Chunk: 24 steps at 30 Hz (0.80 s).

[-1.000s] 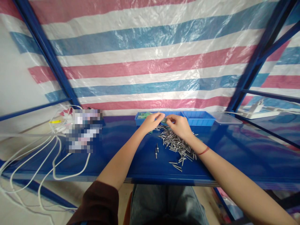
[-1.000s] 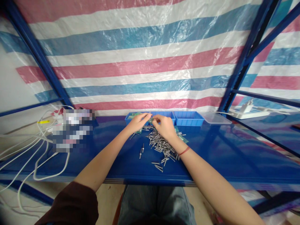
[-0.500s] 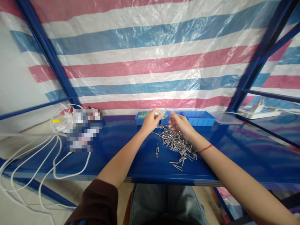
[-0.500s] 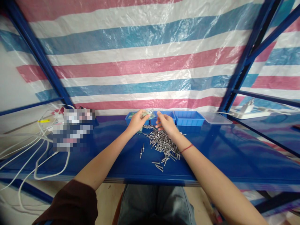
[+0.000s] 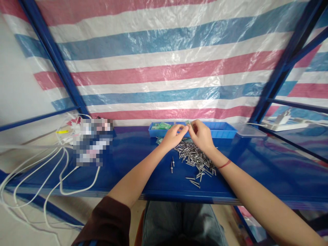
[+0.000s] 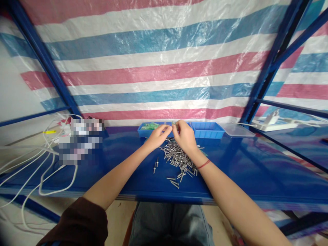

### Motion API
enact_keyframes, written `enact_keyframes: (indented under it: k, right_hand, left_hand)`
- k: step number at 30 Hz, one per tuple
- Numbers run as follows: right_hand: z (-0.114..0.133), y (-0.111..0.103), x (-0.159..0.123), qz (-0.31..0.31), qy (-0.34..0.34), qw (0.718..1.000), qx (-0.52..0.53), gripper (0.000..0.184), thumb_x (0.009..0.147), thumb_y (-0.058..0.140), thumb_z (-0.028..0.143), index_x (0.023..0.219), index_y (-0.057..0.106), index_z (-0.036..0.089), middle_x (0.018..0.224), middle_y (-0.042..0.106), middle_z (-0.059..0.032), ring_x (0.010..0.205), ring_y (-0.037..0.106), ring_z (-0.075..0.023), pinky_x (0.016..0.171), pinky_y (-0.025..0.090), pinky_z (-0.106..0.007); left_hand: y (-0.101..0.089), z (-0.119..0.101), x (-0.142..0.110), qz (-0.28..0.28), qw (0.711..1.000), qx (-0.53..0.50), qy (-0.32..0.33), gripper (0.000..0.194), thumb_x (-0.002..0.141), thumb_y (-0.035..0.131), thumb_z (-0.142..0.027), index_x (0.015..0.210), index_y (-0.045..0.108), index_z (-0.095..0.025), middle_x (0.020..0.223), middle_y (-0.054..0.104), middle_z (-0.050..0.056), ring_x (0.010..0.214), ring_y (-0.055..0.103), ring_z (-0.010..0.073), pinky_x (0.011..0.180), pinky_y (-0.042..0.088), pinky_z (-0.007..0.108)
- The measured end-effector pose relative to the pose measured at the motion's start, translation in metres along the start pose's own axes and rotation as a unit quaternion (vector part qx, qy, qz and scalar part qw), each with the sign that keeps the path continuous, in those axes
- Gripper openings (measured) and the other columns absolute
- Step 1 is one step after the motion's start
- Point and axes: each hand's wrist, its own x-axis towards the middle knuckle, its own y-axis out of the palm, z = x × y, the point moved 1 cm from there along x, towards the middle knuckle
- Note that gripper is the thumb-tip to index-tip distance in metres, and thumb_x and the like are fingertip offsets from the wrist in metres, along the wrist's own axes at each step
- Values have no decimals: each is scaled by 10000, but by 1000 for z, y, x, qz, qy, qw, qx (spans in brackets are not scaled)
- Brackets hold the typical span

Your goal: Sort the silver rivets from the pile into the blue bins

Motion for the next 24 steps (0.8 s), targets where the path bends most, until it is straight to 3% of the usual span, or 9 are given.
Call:
enact_keyframes:
  k: [4, 7, 9, 12, 15, 17, 19, 21, 24]
  right_hand:
    - [8, 4, -4, 53, -110, 992, -19, 168, 841, 428, 250, 932, 535, 158, 762, 549, -57, 684, 494, -165, 649, 403, -294]
    - [10, 7, -6, 80, -130, 988, -4, 270, 828, 449, 241, 1078, 508, 157, 804, 564, -65, 730, 513, -185, 696, 428, -323]
    - [11, 7, -6, 83, -125, 989, 9, 324, 827, 458, 251, 1139, 484, 167, 807, 568, -59, 739, 523, -188, 708, 437, -332]
    - [13, 6, -6, 80, -112, 990, 21, 327, 833, 450, 258, 1149, 476, 179, 806, 570, -52, 747, 536, -189, 715, 445, -334]
    - [14, 5, -7, 96, -100, 990, 23, 310, 834, 443, 254, 1132, 478, 177, 785, 567, -45, 732, 543, -184, 709, 448, -327]
    - [16, 5, -8, 114, -95, 989, 24, 309, 834, 440, 250, 1133, 474, 177, 784, 568, -43, 735, 548, -182, 709, 449, -319]
    - [17, 5, -9, 127, -91, 987, 24, 316, 837, 435, 248, 1142, 466, 176, 792, 571, -44, 746, 553, -181, 711, 448, -311]
    - [18, 4, -9, 136, -88, 987, 21, 325, 838, 432, 247, 1153, 461, 172, 791, 573, -43, 745, 554, -179, 711, 445, -305]
    - [17, 3, -8, 137, -81, 987, 11, 320, 834, 436, 245, 1141, 477, 165, 777, 578, -41, 728, 553, -176, 697, 436, -296]
  left_hand:
    - [10, 10, 2, -3, 980, -172, -97, 379, 866, 417, -472, 978, 582, -150, 954, 637, 87, 918, 593, 182, 829, 470, 317]
    - [10, 16, 5, -18, 965, -230, -122, 377, 849, 460, -469, 1028, 568, -155, 950, 641, 81, 884, 606, 177, 797, 482, 302]
    - [1, 20, 9, -40, 966, -217, -137, 364, 867, 435, -446, 1051, 557, -156, 958, 639, 85, 846, 615, 174, 766, 490, 308]
    - [-27, 27, 13, -138, 981, -48, -125, 333, 901, 378, -371, 1070, 568, -155, 966, 620, 92, 884, 597, 185, 800, 474, 324]
    - [-60, 37, 10, -222, 950, 208, -71, 321, 889, 411, -311, 1133, 581, -192, 1096, 548, 99, 1065, 503, 207, 945, 384, 327]
    - [-75, 48, 5, -194, 925, 311, -105, 351, 883, 412, -276, 1203, 549, -231, 1103, 542, 94, 1054, 501, 209, 944, 372, 335]
    - [-83, 60, 1, -125, 902, 376, -172, 364, 861, 422, -245, 1198, 553, -282, 1113, 552, 81, 1062, 493, 239, 913, 386, 386]
    - [-85, 71, -1, -71, 890, 397, -211, 362, 852, 394, -226, 1146, 585, -313, 1151, 550, 62, 1074, 492, 248, 885, 400, 412]
    - [-84, 79, -1, -37, 889, 401, -219, 369, 867, 328, -248, 1090, 616, -307, 1182, 556, 41, 1075, 498, 241, 879, 399, 418]
